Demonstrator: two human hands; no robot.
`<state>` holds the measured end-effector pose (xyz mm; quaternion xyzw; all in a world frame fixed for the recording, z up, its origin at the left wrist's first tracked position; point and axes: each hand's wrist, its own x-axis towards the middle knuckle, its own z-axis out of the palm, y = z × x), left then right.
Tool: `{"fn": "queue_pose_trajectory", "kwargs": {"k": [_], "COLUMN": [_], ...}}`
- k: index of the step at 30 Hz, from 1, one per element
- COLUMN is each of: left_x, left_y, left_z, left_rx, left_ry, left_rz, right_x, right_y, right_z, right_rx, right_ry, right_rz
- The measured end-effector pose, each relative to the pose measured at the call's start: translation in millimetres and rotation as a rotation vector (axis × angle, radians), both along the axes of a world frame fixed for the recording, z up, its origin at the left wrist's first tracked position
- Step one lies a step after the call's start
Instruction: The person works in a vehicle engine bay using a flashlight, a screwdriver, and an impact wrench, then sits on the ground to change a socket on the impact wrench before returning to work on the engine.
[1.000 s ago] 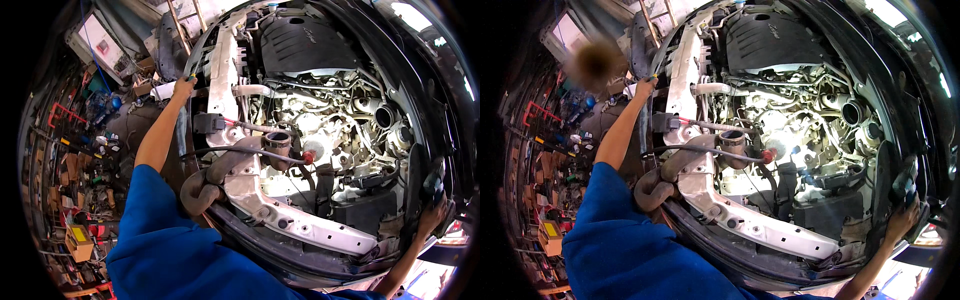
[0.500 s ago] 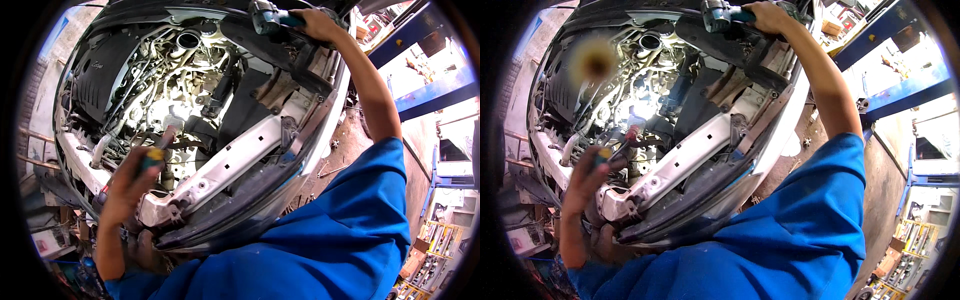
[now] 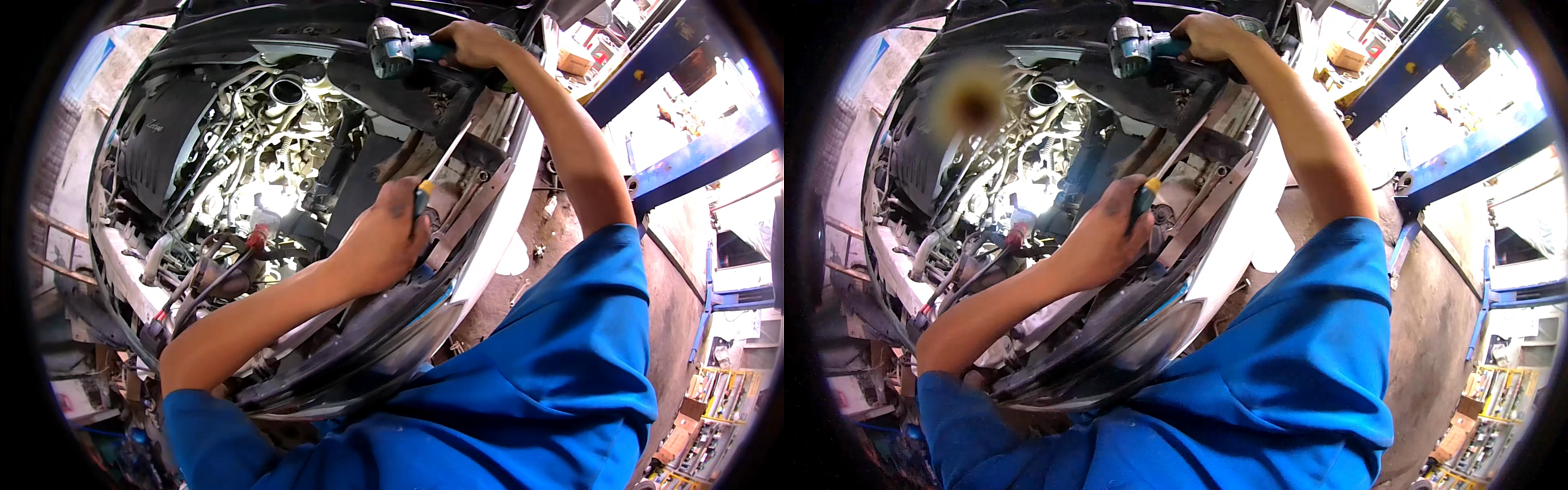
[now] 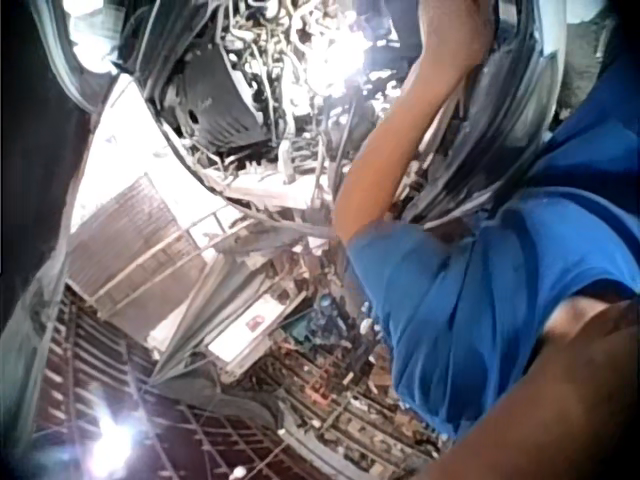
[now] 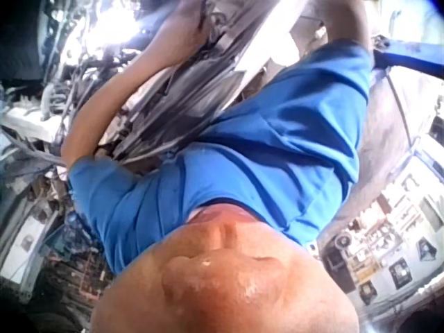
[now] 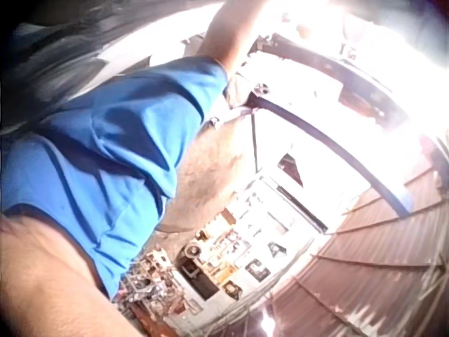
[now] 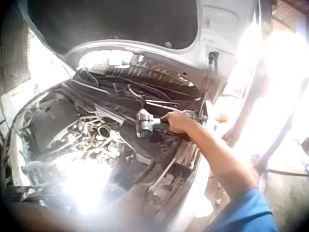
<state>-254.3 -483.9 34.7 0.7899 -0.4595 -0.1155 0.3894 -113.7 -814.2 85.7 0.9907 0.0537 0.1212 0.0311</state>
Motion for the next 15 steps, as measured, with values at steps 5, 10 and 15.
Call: {"fn": "queue_pose_trajectory", "kwargs": {"k": [5,10,15], "left_x": [-8,-13,-17], "left_y": [-45,-53,-56], "left_z": [-17,-16,-7], "left_rx": [0.184,0.225,0.283], "left_ry": [-0.223,-0.290,-0.273], "left_rz": [0.038,-0.002,0.003], "right_x": [-5,-16,-20], "right_y": [-3,21,36], "right_z": [4,-10,-18], "right_rx": [0.039,0.059,0.092], "right_ry": [0.088,0.013,-0.078], "right_rz": [-0.038,-0.170,-0.240]}}
